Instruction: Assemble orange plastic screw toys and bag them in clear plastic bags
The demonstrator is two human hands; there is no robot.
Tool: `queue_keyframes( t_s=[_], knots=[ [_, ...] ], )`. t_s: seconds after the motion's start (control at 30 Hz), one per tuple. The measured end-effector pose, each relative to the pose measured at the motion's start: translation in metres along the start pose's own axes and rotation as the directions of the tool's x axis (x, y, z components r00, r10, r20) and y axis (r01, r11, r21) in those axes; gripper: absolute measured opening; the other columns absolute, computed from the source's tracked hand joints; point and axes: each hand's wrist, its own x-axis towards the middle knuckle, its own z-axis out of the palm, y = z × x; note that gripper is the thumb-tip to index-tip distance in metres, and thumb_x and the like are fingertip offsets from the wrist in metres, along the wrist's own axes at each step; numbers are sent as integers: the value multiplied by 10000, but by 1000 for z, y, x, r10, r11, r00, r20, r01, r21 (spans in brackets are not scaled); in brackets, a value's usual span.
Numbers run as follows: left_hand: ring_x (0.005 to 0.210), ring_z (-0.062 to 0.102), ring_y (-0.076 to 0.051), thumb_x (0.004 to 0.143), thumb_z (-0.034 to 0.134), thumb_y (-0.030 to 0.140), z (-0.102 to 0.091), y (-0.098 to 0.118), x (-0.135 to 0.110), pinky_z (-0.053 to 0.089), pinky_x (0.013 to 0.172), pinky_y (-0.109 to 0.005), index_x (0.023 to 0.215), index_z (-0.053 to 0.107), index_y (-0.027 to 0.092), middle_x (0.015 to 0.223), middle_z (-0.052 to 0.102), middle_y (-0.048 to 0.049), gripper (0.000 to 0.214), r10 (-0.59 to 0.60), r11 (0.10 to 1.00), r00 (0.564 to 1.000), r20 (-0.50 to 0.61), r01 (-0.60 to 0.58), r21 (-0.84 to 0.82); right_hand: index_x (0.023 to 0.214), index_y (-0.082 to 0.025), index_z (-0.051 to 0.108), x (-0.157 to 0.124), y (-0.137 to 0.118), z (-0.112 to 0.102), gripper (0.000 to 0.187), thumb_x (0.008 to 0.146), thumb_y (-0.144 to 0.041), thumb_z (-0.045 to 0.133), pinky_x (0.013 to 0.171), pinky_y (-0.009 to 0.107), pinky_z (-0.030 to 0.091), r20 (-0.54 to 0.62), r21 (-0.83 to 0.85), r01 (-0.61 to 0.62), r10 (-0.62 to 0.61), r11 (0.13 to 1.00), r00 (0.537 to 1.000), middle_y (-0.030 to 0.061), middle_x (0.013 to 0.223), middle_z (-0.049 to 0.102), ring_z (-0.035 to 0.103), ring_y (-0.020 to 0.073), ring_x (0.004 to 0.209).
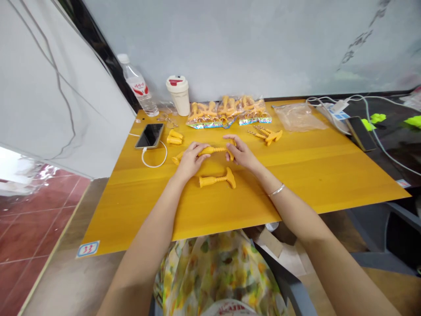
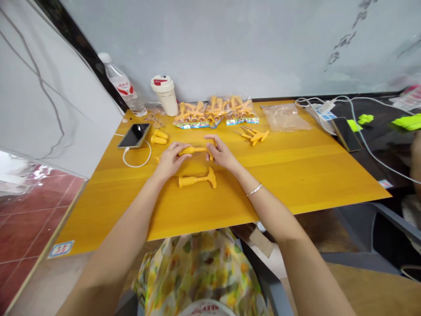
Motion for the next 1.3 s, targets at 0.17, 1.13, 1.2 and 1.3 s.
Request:
queue_keyframes(
  t_s=[0.17,1.13,1.2,1.3],
  knots=[
    [1058,628,-228,931,595,344,0,1,0,491,1009,-378,1225,681,179,1123,644,-96,347,51,998,999,19,-52,31,1196,-203,452,0,2,0,298,973,-401,464,466,210,342,-37,-80,20,-23,997,999,-123,535,499,422,100,426],
    [721,638,-175,731,741,612,4,-2,0,529,687,-300,1106,725,181,973,748,-69,572,-228,916,967,117,254,-310,1288,-217,657,-2,-3,-17,421,942,-452,618,710,257,413,81,-528,155,-131,835,988,-13,735,633,570,151,702],
    [919,675,-228,754,738,576,7,-1,0,538,863,-353,1072,730,191,1049,748,-83,499,-133,952,989,64,146,-270,1012,-184,753,-2,-5,-14,459,980,-572,509,688,268,413,2,-531,116,-136,840,991,7,673,590,557,158,679],
    [1035,660,-242,810,717,506,11,3,0,499,989,-389,1065,726,203,1086,734,-91,397,-29,972,1000,0,28,-232,679,-165,705,-4,-10,-5,740,973,-727,323,574,266,379,-93,-319,-35,5,947,996,-2,540,448,479,136,557]
  ],
)
